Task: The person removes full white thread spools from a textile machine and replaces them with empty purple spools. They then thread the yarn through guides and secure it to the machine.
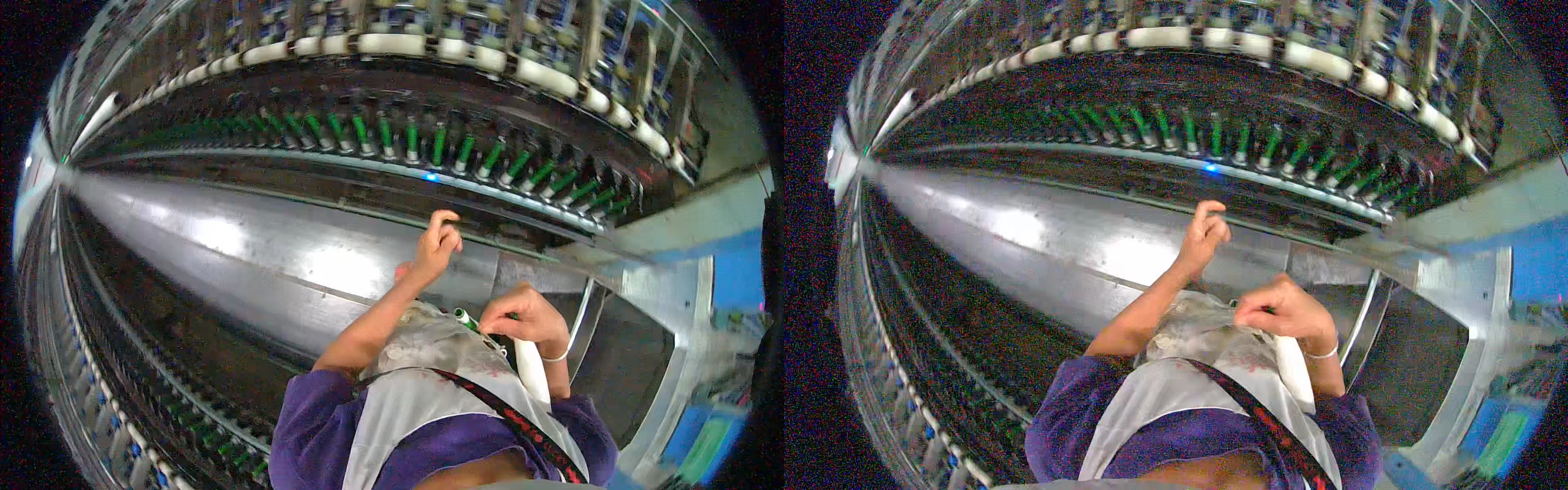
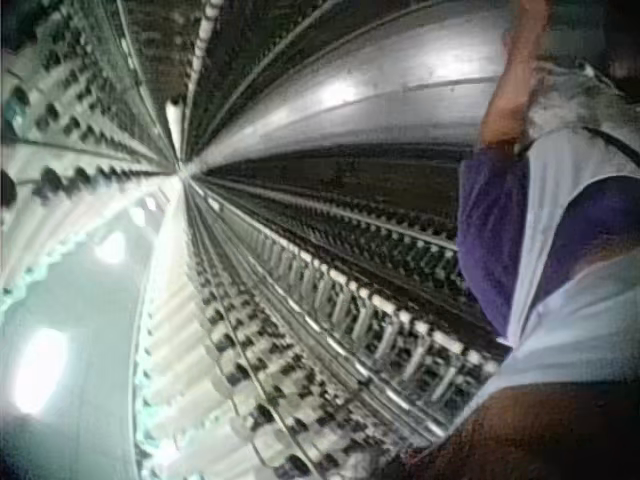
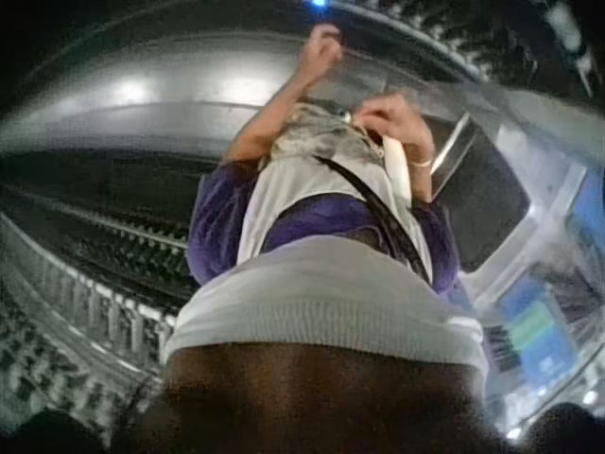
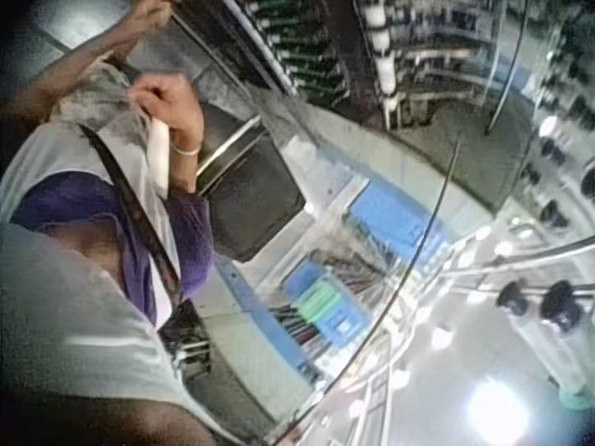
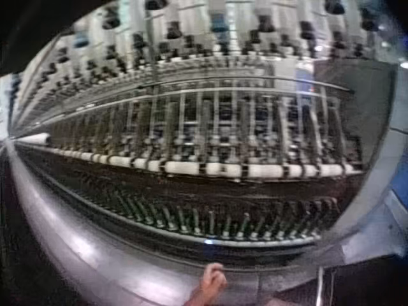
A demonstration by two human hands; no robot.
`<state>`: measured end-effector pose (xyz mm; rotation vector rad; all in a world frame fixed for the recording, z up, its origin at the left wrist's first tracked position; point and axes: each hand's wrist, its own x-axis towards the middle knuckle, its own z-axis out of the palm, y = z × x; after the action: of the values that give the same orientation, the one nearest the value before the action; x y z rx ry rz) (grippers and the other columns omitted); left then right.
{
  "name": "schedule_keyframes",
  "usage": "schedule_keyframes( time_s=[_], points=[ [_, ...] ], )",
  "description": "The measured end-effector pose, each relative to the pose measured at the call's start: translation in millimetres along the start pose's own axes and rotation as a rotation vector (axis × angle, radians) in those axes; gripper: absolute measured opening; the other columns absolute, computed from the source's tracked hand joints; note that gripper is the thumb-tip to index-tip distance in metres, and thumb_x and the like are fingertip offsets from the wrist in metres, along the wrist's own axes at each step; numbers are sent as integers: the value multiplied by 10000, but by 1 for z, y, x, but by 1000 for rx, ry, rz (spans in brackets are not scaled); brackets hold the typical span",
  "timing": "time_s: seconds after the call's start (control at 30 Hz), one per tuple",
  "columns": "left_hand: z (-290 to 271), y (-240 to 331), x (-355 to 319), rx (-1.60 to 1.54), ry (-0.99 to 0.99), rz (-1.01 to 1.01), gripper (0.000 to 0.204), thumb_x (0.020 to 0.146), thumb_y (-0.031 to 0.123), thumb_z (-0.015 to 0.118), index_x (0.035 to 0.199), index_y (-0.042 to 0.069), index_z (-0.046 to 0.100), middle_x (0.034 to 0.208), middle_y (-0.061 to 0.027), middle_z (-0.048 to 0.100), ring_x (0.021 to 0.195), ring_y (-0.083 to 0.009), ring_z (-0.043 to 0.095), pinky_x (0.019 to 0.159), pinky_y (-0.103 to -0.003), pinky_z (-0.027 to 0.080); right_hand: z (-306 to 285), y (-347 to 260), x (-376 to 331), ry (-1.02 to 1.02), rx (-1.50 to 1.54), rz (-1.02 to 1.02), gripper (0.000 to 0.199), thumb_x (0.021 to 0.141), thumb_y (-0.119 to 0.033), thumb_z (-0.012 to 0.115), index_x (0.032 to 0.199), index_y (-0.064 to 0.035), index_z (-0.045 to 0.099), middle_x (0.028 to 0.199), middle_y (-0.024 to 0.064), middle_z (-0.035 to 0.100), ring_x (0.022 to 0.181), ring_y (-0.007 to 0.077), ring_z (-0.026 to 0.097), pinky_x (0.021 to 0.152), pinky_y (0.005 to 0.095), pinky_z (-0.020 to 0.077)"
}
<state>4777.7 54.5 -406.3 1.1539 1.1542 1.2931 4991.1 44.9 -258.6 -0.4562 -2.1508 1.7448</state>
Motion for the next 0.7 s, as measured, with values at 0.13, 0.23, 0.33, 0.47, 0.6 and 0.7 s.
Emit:
schedule_keyframes(
  time_s=[0.13,0.23,0.33,0.47,0.6,0.7],
  points=[
    [-24,-95,-43,1025,-637,-260,626,986,509,454,1519,195,360,1513,-178,393,1433,-385,292,1166,-483,223,-5,1,-10,-20,9,113,100,872,-84,709,851,14,705,761,83,709,655,130,661,590,265,487],
    [-62,-128,-81,924,-891,-109,732,939,598,466,1543,223,290,1524,-139,379,1426,-403,273,1158,-519,217,-10,-1,-18,57,45,76,100,869,-87,712,849,12,706,764,81,712,648,140,670,578,267,484],
    [-75,-132,-101,820,-879,-196,810,890,513,609,1554,214,254,1538,-135,352,1417,-402,275,1157,-514,220,-13,2,-17,56,33,58,104,894,-130,696,868,-30,691,717,47,665,614,125,600,583,277,462],
    [-60,-117,-89,781,-740,-169,963,755,323,798,1545,166,269,1466,-191,441,1334,-427,390,1124,-505,293,-13,8,-3,-77,-16,58,108,906,-144,678,876,-40,679,695,52,633,598,133,578,568,296,446],
    [-55,-88,-49,810,-997,-253,830,768,237,769,1490,108,381,1448,-204,471,1321,-341,474,1113,-397,365,-28,4,9,57,91,140,116,899,-160,690,865,-50,689,650,8,627,549,83,582,492,275,428],
    [-54,-43,-21,362,-643,-152,617,835,202,716,1407,93,509,1310,-167,597,1284,-310,514,1077,-394,378,-46,18,29,506,203,332,106,894,-146,693,850,-50,695,664,-23,622,558,71,568,494,248,435]
  ],
)
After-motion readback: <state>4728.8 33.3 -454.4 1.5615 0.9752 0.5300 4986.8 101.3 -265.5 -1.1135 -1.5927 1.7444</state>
